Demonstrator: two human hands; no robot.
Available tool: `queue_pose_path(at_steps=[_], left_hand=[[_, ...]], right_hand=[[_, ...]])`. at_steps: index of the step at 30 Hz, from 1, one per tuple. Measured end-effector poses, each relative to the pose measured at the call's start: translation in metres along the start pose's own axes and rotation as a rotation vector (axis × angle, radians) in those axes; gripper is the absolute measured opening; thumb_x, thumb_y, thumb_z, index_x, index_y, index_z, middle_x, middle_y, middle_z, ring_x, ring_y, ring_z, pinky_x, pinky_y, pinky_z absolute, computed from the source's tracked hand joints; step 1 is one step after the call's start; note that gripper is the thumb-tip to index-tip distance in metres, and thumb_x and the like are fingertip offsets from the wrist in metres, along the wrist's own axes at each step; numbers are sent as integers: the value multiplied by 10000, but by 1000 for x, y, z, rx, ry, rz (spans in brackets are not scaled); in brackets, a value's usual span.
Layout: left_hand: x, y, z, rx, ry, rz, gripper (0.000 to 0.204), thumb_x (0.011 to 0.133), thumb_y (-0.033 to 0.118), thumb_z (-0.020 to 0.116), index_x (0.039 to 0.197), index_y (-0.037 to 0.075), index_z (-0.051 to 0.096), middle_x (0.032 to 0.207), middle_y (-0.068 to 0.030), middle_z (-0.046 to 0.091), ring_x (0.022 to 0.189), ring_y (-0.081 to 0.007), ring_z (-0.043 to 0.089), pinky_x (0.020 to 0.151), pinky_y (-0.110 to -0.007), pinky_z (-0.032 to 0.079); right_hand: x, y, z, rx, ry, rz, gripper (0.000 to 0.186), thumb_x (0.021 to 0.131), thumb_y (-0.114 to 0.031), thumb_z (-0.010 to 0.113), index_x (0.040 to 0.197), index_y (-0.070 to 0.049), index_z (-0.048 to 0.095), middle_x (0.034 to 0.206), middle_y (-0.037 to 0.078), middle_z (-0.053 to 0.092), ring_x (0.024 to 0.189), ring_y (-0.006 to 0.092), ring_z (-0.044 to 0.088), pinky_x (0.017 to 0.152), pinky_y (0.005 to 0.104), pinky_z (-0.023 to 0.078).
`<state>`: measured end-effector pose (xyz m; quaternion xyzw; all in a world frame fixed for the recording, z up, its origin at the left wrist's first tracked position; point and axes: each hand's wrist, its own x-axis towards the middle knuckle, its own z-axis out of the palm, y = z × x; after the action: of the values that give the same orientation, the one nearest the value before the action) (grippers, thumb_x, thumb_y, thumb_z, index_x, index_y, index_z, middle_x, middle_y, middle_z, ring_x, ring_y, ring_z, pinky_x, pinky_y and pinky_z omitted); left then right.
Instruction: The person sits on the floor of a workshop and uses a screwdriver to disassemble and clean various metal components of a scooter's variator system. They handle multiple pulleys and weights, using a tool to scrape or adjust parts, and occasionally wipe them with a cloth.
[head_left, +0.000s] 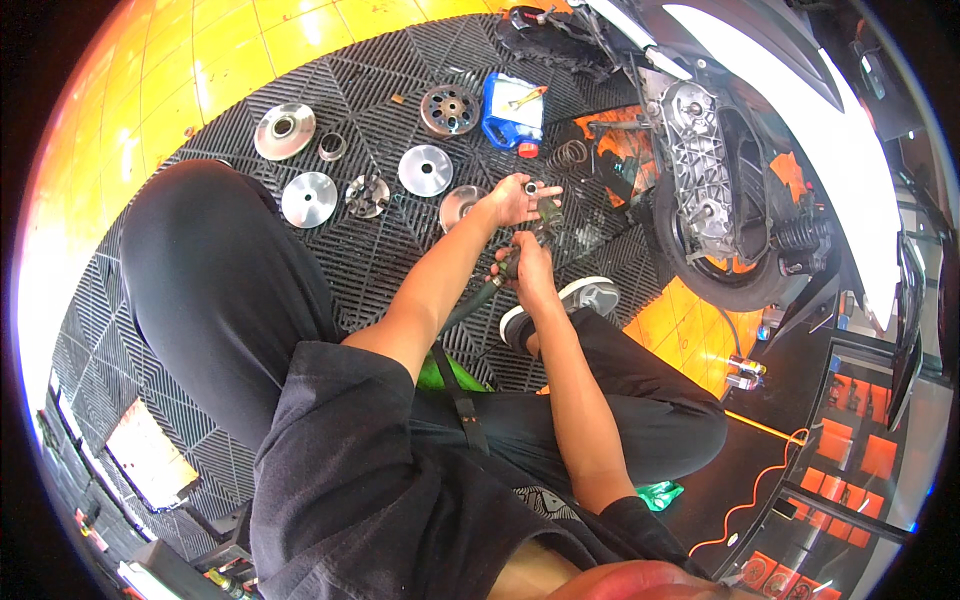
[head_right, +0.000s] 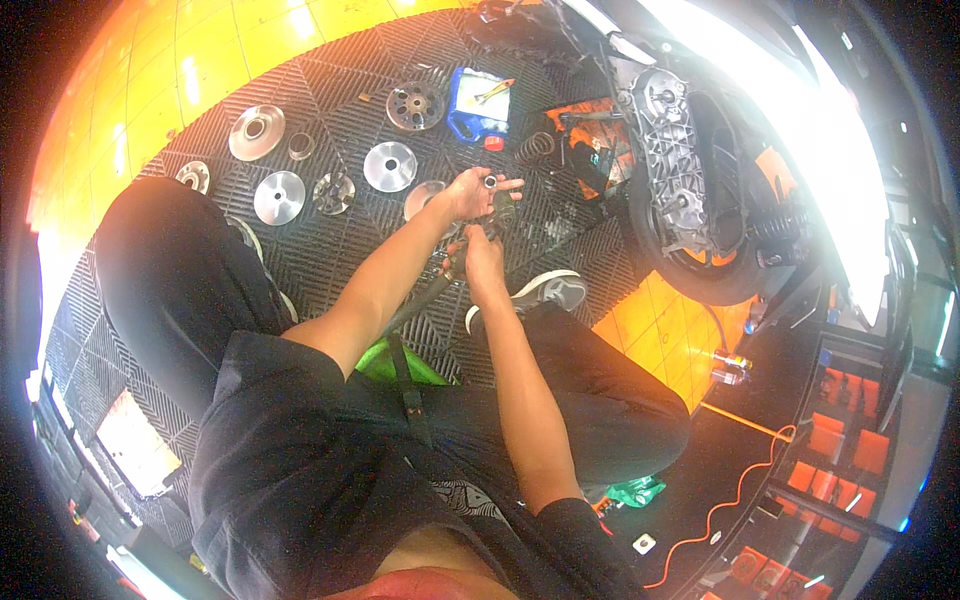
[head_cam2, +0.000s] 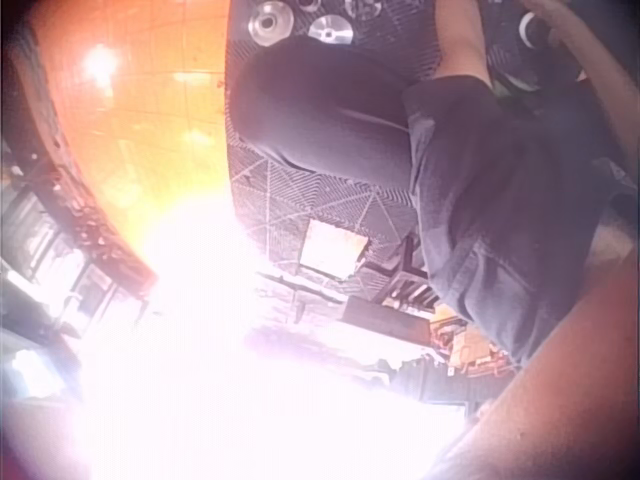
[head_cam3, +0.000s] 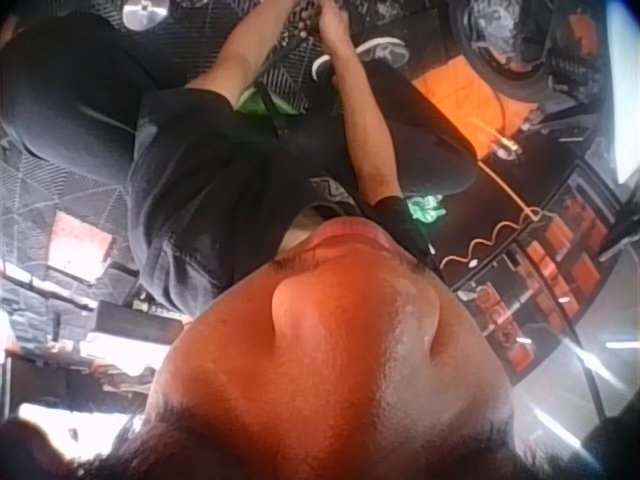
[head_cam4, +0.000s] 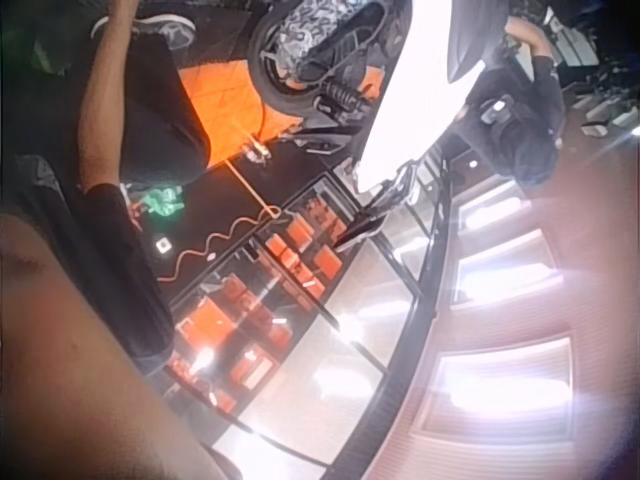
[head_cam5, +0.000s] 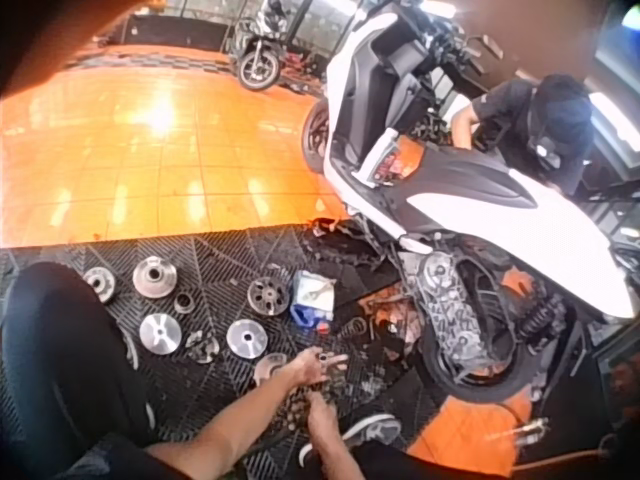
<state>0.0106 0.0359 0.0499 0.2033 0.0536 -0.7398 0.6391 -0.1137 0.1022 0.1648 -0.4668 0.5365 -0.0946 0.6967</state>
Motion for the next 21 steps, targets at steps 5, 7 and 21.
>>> queue_pose_path(at_steps=[5, 7, 21], left_hand=[[-2, 1, -3, -22, -26, 1, 323, 953, 274, 252, 785, 140, 494, 1277, -153, 644, 1108, -296, 608, 1013, -414, 401], [0, 2, -6, 6, -28, -7, 296, 961, 280, 274, 854, 125, 503, 1325, -138, 612, 1132, -295, 602, 979, -432, 442], [4, -1, -3, -21, -34, 45, 310, 1062, 311, 281, 966, 80, 465, 1352, -210, 567, 1101, -333, 627, 861, -459, 525]], right_hand=[[3, 2, 0, -20, -5, 4, 258, 916, -254, 477, 1003, -13, 452, 745, 114, 588, 571, 237, 600, 530, 430, 561], [2, 1, 1, -24, -2, -1, 254, 917, -253, 476, 1002, -15, 449, 744, 113, 588, 572, 236, 600, 531, 431, 561], [-4, -1, 5, -18, -81, -14, 227, 928, -230, 464, 1034, -31, 436, 740, 110, 597, 577, 237, 606, 550, 441, 567]])
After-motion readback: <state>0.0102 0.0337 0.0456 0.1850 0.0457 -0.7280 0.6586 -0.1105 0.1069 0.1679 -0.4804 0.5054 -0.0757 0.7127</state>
